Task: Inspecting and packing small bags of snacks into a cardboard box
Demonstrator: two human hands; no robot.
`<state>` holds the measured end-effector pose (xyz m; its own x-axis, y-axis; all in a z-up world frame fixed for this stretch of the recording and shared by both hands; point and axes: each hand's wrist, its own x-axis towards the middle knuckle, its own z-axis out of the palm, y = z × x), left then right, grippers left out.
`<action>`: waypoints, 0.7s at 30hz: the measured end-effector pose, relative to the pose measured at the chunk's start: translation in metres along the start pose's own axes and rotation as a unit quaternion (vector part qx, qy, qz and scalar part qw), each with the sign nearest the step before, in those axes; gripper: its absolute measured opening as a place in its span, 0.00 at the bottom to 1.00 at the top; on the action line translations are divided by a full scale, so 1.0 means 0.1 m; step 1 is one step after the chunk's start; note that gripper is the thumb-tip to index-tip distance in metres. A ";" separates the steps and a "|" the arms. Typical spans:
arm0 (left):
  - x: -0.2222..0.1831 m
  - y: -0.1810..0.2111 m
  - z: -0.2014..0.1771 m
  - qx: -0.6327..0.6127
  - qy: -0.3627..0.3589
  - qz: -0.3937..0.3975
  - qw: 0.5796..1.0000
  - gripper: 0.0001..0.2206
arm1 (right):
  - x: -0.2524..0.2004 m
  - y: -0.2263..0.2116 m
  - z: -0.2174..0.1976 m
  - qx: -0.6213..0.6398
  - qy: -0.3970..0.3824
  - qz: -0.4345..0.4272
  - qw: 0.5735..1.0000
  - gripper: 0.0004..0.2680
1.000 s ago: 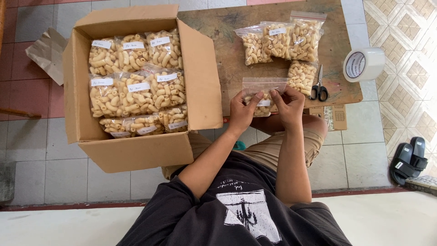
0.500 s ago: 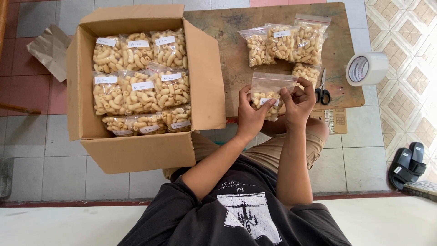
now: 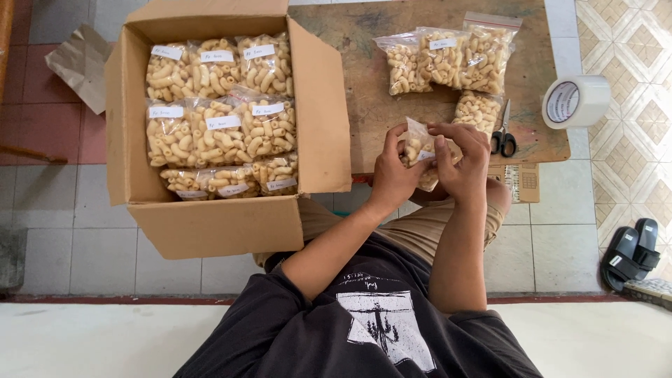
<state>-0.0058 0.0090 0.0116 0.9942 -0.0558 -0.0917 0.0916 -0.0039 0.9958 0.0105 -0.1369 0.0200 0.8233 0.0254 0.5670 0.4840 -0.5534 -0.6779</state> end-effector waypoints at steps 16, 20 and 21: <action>0.09 -0.19 -0.06 0.005 0.089 0.151 0.985 0.33 | -0.17 0.28 -0.05 0.185 -0.120 0.175 0.959 0.24; 0.15 -0.23 -0.10 0.002 0.125 0.105 0.987 0.28 | -0.22 0.29 0.00 0.237 -0.142 0.198 0.940 0.25; 0.18 -0.26 -0.12 0.002 0.134 0.090 0.987 0.28 | -0.22 0.27 0.01 0.246 -0.146 0.212 0.935 0.25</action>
<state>0.0099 0.0201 -0.0156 0.9736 0.2098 0.0899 -0.0871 -0.0226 0.9959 0.0061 -0.1516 -0.0110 0.9830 0.1565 0.0963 0.1154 -0.1177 -0.9863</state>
